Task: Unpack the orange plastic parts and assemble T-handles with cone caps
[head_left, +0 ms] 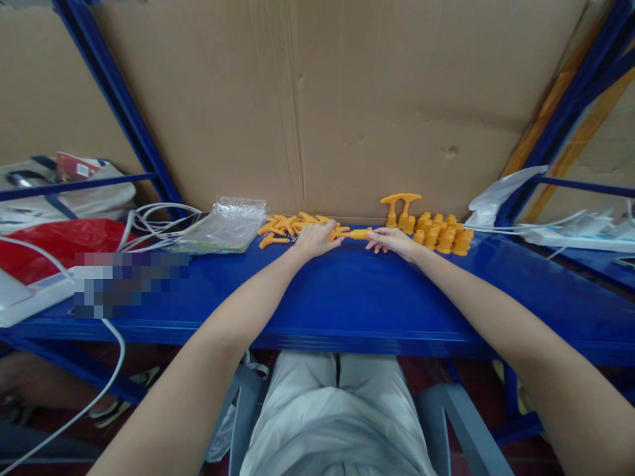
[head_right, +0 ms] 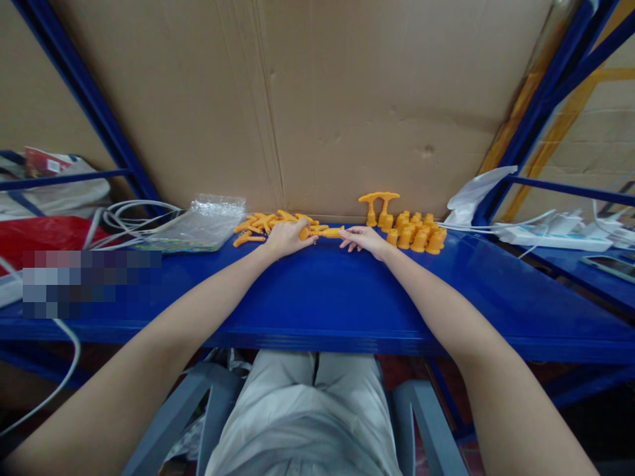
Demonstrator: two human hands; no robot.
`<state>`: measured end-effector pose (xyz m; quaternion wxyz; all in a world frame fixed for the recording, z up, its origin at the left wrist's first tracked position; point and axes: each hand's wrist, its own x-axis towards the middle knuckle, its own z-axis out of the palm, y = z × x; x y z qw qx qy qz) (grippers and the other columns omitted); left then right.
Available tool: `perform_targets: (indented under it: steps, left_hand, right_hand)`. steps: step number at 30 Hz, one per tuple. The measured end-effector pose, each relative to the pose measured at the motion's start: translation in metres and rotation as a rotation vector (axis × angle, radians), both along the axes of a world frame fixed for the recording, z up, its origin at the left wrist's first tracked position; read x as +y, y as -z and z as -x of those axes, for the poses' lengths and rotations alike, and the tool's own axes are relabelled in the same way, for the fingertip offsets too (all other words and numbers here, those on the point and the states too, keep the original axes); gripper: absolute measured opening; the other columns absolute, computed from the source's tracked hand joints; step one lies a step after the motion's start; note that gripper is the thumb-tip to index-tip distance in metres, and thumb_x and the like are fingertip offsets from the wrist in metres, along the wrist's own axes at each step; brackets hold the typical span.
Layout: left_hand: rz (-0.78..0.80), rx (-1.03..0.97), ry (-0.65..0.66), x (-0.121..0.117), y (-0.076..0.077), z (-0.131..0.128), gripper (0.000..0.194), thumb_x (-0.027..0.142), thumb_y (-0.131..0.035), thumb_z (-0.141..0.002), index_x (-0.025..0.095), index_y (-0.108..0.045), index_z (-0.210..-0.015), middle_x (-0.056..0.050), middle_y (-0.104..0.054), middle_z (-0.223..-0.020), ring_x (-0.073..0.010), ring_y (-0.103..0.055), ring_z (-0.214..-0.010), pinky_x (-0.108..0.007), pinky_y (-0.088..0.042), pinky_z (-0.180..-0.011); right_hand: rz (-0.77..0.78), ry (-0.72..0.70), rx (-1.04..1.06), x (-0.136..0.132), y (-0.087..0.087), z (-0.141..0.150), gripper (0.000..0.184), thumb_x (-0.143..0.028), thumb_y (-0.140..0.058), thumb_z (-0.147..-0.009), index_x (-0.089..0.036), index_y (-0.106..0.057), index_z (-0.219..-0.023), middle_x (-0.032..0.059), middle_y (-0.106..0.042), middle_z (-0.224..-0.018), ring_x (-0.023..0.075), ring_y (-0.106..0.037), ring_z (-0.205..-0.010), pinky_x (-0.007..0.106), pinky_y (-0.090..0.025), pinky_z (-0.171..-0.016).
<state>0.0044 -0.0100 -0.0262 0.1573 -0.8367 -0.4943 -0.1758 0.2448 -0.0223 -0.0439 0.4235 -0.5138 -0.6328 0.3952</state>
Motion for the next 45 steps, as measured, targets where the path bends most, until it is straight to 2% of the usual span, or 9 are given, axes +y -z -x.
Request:
perform_targets:
  steps: [12, 17, 19, 22, 24, 27, 35, 39, 45]
  left_hand:
    - [-0.009, 0.017, 0.004, -0.003, -0.001, -0.001, 0.045, 0.047, -0.053, -0.097, 0.014, -0.059, -0.127, -0.017, -0.075, -0.111, -0.0348, -0.071, -0.108, -0.042, -0.052, -0.087]
    - [-0.007, 0.044, -0.010, -0.003, -0.003, -0.001, 0.046, 0.048, -0.052, -0.098, 0.014, -0.059, -0.128, -0.018, -0.075, -0.113, -0.0349, -0.071, -0.109, -0.042, -0.052, -0.088]
    - [-0.007, 0.056, -0.009, -0.003, -0.003, -0.001, 0.045, 0.048, -0.052, -0.098, 0.014, -0.059, -0.128, -0.017, -0.074, -0.116, -0.0346, -0.070, -0.110, -0.042, -0.052, -0.089]
    - [-0.003, 0.072, -0.010, -0.003, -0.004, 0.000, 0.045, 0.046, -0.053, -0.098, 0.014, -0.058, -0.129, -0.017, -0.073, -0.121, -0.0346, -0.070, -0.112, -0.043, -0.052, -0.091]
    - [0.001, 0.081, -0.017, -0.004, -0.005, 0.000, 0.045, 0.045, -0.054, -0.098, 0.014, -0.058, -0.129, -0.018, -0.073, -0.121, -0.0349, -0.070, -0.112, -0.043, -0.053, -0.091]
    - [-0.010, 0.082, -0.023, -0.006, -0.005, -0.001, 0.044, 0.044, -0.054, -0.097, 0.013, -0.058, -0.128, -0.019, -0.073, -0.121, -0.0352, -0.070, -0.111, -0.043, -0.053, -0.090]
    - [-0.054, 0.048, 0.132, -0.004, 0.004, -0.007, 0.048, 0.041, -0.056, -0.096, 0.017, -0.054, -0.137, -0.018, -0.069, -0.129, -0.0313, -0.071, -0.110, -0.041, -0.055, -0.089]
    - [-0.100, 0.004, 0.261, 0.001, 0.010, -0.008, 0.063, 0.037, -0.056, -0.095, 0.018, -0.039, -0.153, -0.017, -0.063, -0.137, -0.0293, -0.069, -0.114, -0.039, -0.054, -0.094]
    - [-0.128, -0.032, 0.335, 0.008, 0.012, -0.004, 0.062, 0.028, -0.046, -0.097, 0.018, -0.032, -0.157, -0.017, -0.060, -0.142, -0.0289, -0.063, -0.124, -0.043, -0.050, -0.101]
  right_hand:
    - [0.011, 0.073, -0.060, -0.003, -0.004, 0.006, 0.038, -0.046, -0.063, -0.096, -0.014, -0.070, -0.076, 0.0107, -0.078, -0.081, 0.0090, -0.059, -0.054, 0.020, -0.037, -0.047]
    - [-0.030, 0.048, -0.169, 0.002, 0.001, 0.007, 0.041, -0.050, -0.054, -0.099, -0.014, -0.071, -0.092, 0.0130, -0.078, -0.093, 0.0107, -0.063, -0.057, 0.021, -0.041, -0.048]
    - [-0.126, 0.082, -0.269, 0.004, 0.005, 0.008, 0.040, -0.048, -0.053, -0.099, -0.013, -0.069, -0.111, 0.0152, -0.077, -0.107, 0.0146, -0.068, -0.066, 0.025, -0.048, -0.054]
    - [-0.472, 0.134, -0.524, 0.003, 0.012, 0.010, 0.049, -0.043, -0.062, -0.094, -0.014, -0.059, -0.133, 0.0196, -0.066, -0.134, 0.0264, -0.071, -0.103, 0.039, -0.057, -0.085]
    - [-0.719, 0.062, -0.729, -0.001, 0.014, 0.014, 0.050, -0.041, -0.062, -0.093, -0.016, -0.059, -0.136, 0.0198, -0.058, -0.145, 0.0322, -0.059, -0.127, 0.049, -0.049, -0.102]
    - [-0.894, -0.114, -0.975, -0.008, 0.014, 0.022, 0.034, -0.032, -0.053, -0.097, -0.020, -0.067, -0.126, 0.0159, -0.057, -0.147, 0.0323, -0.050, -0.137, 0.056, -0.039, -0.111]
    - [-0.715, -0.030, -1.178, -0.011, 0.012, 0.032, 0.038, -0.025, -0.044, -0.099, -0.018, -0.072, -0.124, 0.0171, -0.058, -0.146, 0.0308, -0.052, -0.134, 0.058, -0.033, -0.113]
    - [-0.647, 0.020, -1.187, -0.015, 0.010, 0.033, 0.042, -0.026, -0.041, -0.099, -0.017, -0.071, -0.128, 0.0182, -0.059, -0.144, 0.0324, -0.051, -0.134, 0.059, -0.032, -0.113]
    - [-0.639, 0.146, -1.141, -0.011, 0.010, 0.028, 0.048, -0.023, -0.045, -0.093, -0.016, -0.065, -0.137, 0.0187, -0.055, -0.149, 0.0357, -0.051, -0.135, 0.061, -0.034, -0.113]
